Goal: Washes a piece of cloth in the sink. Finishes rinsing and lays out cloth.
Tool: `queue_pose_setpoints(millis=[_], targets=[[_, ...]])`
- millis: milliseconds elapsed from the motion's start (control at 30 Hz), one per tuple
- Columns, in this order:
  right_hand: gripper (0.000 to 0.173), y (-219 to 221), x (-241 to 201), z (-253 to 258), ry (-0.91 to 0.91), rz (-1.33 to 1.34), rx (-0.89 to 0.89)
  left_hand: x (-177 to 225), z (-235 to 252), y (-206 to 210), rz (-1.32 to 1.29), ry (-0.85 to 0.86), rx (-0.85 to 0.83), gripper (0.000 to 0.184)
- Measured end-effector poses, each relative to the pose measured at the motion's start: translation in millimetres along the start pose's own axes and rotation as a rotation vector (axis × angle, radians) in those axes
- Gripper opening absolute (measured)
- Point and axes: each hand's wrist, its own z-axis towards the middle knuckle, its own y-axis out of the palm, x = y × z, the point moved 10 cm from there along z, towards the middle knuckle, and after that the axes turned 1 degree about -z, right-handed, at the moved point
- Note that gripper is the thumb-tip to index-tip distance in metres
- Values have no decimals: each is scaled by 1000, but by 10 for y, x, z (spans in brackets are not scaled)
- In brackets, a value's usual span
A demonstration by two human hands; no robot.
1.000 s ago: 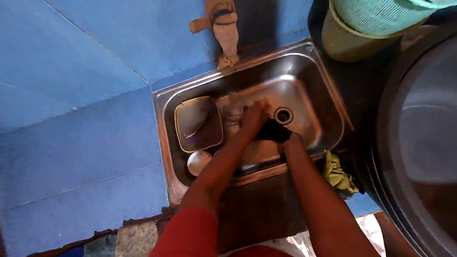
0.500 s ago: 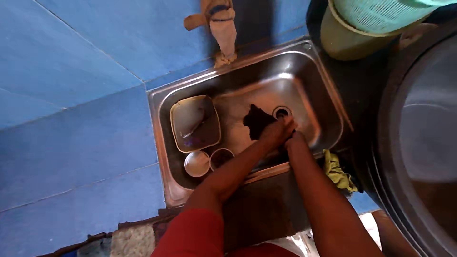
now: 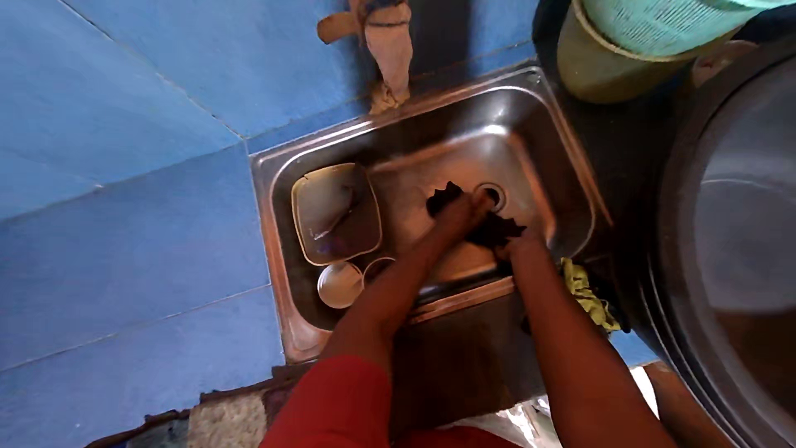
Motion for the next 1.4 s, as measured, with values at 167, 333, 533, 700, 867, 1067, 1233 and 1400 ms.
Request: queue_pose_setpoints(millis=[167, 333, 533, 700, 867, 1067, 1233, 1400], targets=[[49, 99, -69, -24, -59, -66, -24, -693, -17, -932, 177, -218, 229, 56], [35, 557, -256, -276, -319, -496, -344, -144, -17, -680, 44, -7, 16, 81], [24, 1219, -853, -1036, -542, -593, -582, -179, 155, -622, -2, 47, 83, 46], [15, 1300, -1320, -1369, -770, -528, -688, -143, -27, -1380, -56, -115, 274, 64], [41, 850, -830, -1265, -854, -1134, -749, -289, -552, -1596, 90, -223, 218, 62], [57, 561, -106, -438, -608, -1835, -437, -377, -628, -1194, 64, -303, 196, 54], [42, 536, 13, -239, -591, -2006, -323, 89, -522, -35, -22, -191, -81, 51], [35, 425, -4, -317, -516, -2169, -343, -318, -253, -212, 149, -124, -47, 51]])
